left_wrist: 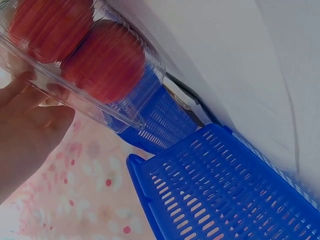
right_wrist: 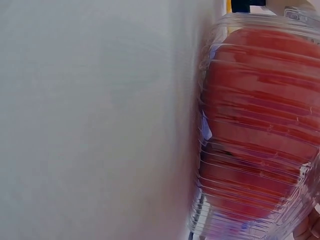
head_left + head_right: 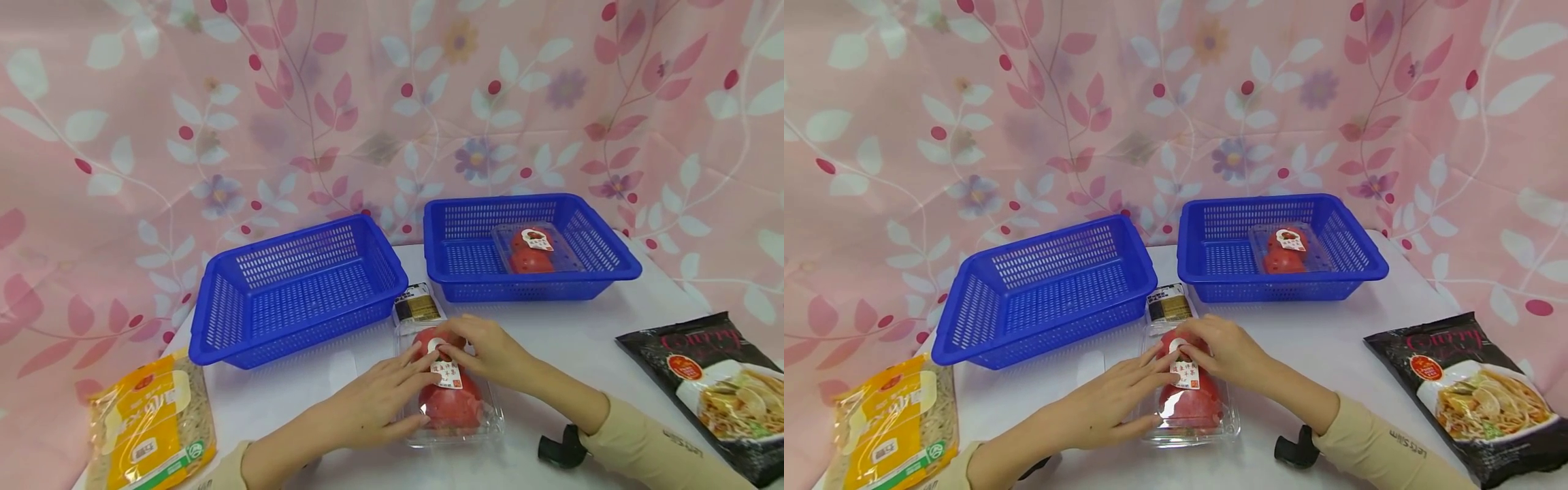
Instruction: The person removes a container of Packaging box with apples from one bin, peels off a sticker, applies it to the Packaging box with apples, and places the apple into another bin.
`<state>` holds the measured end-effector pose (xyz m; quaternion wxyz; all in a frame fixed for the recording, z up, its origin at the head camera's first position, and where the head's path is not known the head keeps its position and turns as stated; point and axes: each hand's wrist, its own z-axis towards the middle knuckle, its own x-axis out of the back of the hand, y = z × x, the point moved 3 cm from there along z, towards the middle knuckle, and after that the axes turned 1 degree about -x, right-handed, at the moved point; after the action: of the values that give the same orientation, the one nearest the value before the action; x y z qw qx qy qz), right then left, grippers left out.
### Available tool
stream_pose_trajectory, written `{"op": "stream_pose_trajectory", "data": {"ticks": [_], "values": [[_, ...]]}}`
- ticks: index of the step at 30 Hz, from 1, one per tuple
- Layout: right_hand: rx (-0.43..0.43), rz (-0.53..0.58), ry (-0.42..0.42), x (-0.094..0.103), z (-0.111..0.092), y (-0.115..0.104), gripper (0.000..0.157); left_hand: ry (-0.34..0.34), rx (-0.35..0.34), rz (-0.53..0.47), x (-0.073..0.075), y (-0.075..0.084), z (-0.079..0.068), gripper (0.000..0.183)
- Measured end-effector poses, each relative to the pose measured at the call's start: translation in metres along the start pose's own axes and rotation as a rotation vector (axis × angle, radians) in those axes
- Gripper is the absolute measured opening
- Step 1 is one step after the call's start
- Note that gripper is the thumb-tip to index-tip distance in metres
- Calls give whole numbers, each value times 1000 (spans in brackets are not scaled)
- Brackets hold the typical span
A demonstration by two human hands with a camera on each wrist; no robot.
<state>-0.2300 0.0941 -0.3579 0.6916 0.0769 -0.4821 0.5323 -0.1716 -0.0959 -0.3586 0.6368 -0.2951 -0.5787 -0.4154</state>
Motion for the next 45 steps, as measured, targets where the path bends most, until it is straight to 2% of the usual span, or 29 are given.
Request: {"op": "stream_pose_trajectory", "data": {"ticks": [6, 13, 18, 20, 23, 29, 32, 35, 39, 42, 45], "values": [[89, -110, 29, -1, 0, -3, 17, -5, -9, 15, -1, 0, -2, 52], [-25, -145, -15, -1, -3, -2, 13, -59, 13, -40, 1, -3, -3, 51], [-12, -187, -17, -2, -4, -4, 10, -57, 10, -82, 1, -2, -3, 51], [-5, -216, -9, -2, -5, -5, 10, -53, 12, -77, 2, -1, -3, 50], [-25, -259, -6, -1, -7, -7, 11, -37, 9, -12, 3, 1, -4, 49], [-156, -293, -86, 2, -11, -14, 23, -23, 3, 72, 3, 9, -8, 47], [-214, -283, -132, 4, -14, -17, 31, -46, 13, 84, 4, 13, -10, 50], [-228, -288, -169, 5, -18, -21, 43, -73, 31, 100, 5, 16, -13, 54], [-238, -312, -227, 6, -25, -29, 65, -121, 81, 74, 6, 21, -16, 64], [-298, -325, -284, 8, -29, -37, 76, -152, 147, 13, 4, 21, -17, 78], [-374, -336, -326, 10, -32, -43, 81, -171, 241, -60, 1, 15, -14, 90]]}}
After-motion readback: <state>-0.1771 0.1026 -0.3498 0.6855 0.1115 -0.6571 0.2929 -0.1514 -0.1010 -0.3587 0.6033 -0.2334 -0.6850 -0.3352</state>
